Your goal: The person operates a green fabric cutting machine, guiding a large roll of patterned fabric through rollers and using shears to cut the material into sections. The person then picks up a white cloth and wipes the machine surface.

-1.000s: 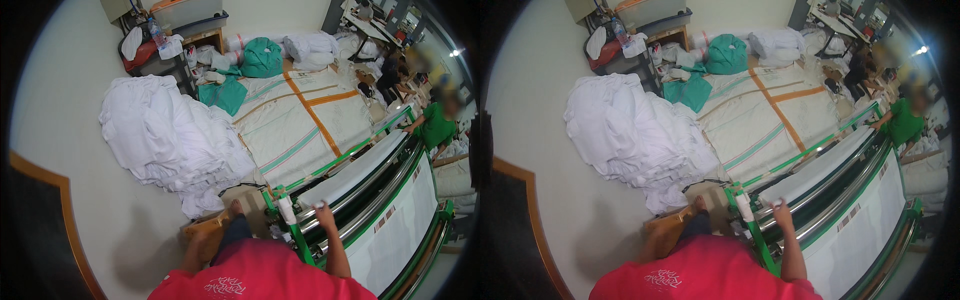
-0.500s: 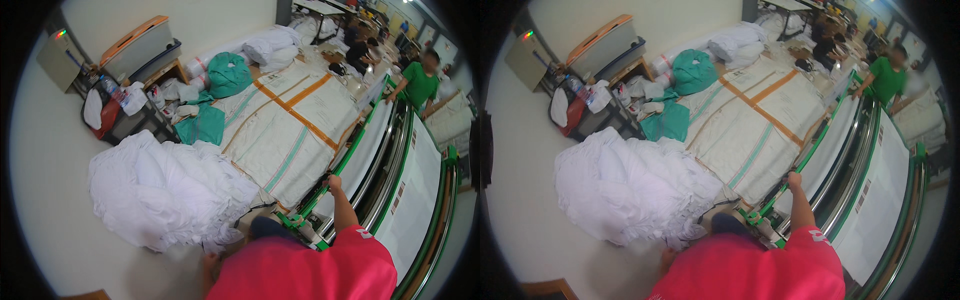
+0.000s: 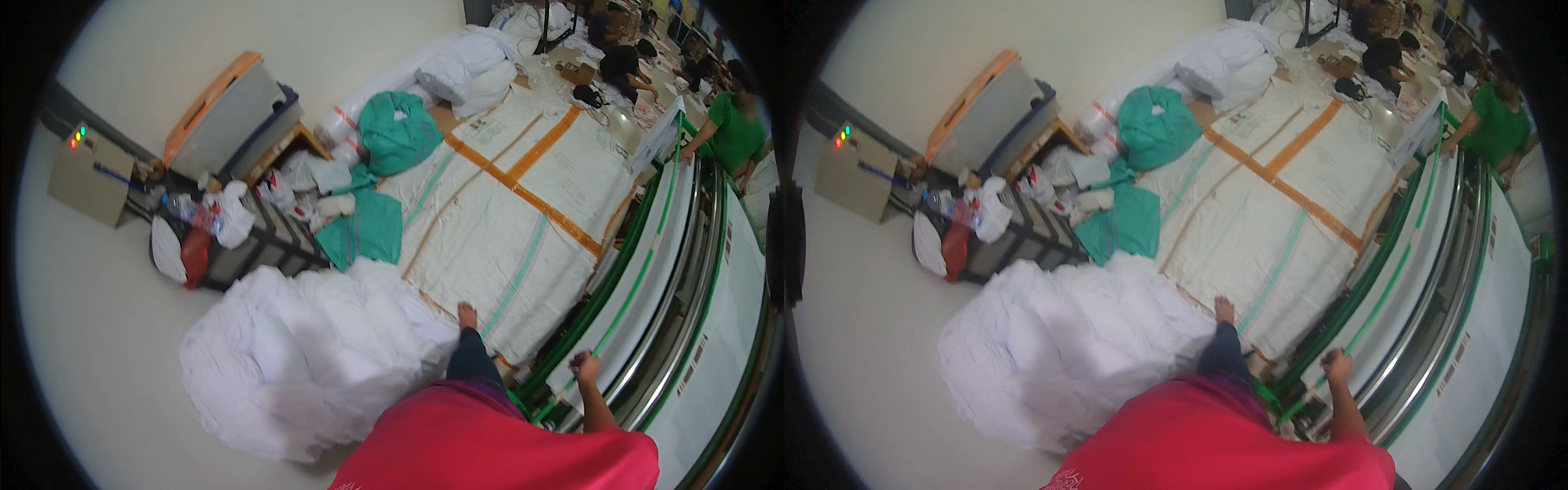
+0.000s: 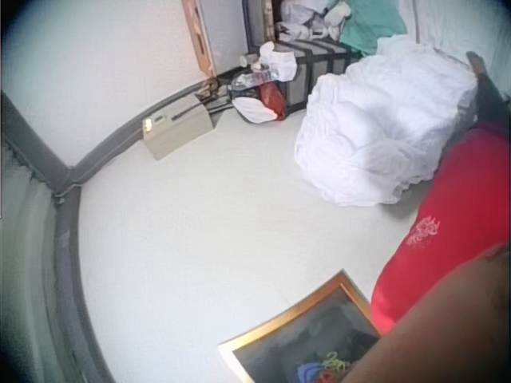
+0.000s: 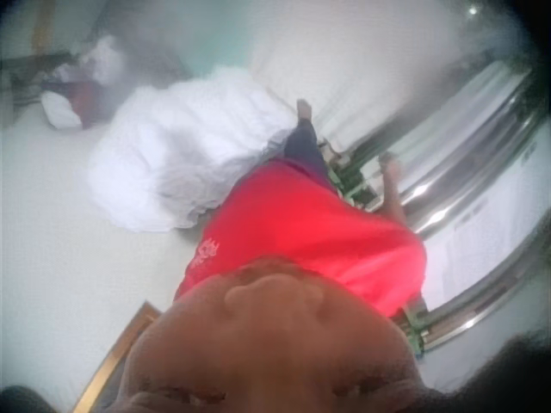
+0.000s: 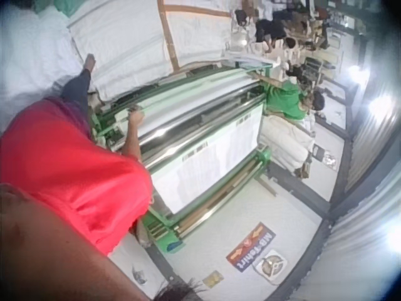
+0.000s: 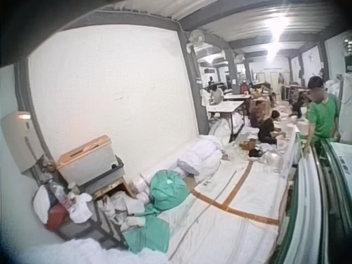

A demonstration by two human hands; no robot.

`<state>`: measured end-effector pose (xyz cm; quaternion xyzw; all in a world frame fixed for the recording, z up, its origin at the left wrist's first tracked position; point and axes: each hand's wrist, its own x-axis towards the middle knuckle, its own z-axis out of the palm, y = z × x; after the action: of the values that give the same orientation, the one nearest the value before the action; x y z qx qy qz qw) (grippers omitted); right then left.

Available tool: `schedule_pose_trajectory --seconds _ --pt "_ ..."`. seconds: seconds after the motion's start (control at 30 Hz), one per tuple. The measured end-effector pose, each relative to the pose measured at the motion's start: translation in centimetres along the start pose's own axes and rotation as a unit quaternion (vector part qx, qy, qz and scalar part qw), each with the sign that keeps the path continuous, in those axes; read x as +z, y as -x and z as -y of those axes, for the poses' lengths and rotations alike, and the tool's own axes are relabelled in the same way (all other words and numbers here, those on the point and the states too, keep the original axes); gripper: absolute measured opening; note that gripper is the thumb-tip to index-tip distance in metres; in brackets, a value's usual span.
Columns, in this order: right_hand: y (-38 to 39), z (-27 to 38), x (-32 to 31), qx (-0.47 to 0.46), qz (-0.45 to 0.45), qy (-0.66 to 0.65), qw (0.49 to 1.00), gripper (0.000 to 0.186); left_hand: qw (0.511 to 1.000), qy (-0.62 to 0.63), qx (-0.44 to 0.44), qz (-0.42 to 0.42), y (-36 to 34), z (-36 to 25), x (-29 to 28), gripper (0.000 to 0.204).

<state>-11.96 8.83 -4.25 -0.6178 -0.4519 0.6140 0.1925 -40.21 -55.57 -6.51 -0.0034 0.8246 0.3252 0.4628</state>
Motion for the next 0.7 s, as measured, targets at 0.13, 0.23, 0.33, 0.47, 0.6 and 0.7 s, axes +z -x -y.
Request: schedule_pose_trajectory --seconds 0.13,0.23,0.33,0.47,0.6,0.7 --pt "0.0 -1.3 -1.7 0.023 -0.045 0.215 0.975 0.036 0.992 -0.11 0.032 0.054 -7.0 -5.8 -5.6 0.022" --pt "-1.8 -1.4 -3.3 0.088 0.006 0.366 0.926 0.04 0.929 -0.301 0.195 0.096 -14.4 -11.2 -15.5 0.023" --pt "0.2 7.1 -1.0 0.248 0.046 0.427 0.868 0.041 0.969 -0.166 0.165 -0.084 -23.2 -22.2 -22.8 0.021" --pt "-1.0 11.5 0.3 0.349 0.067 0.507 0.785 0.042 0.939 0.105 0.276 -0.175 -27.2 -39.6 -26.5 0.019" --pt "-3.7 14.0 6.1 0.338 0.073 0.54 0.768 0.04 0.956 0.045 0.237 -0.166 -31.9 -41.9 -25.5 0.02" --pt "-7.4 14.9 12.2 0.3 0.084 0.557 0.77 0.039 0.984 -0.144 0.076 -0.066 -36.4 -35.6 -24.2 0.036"
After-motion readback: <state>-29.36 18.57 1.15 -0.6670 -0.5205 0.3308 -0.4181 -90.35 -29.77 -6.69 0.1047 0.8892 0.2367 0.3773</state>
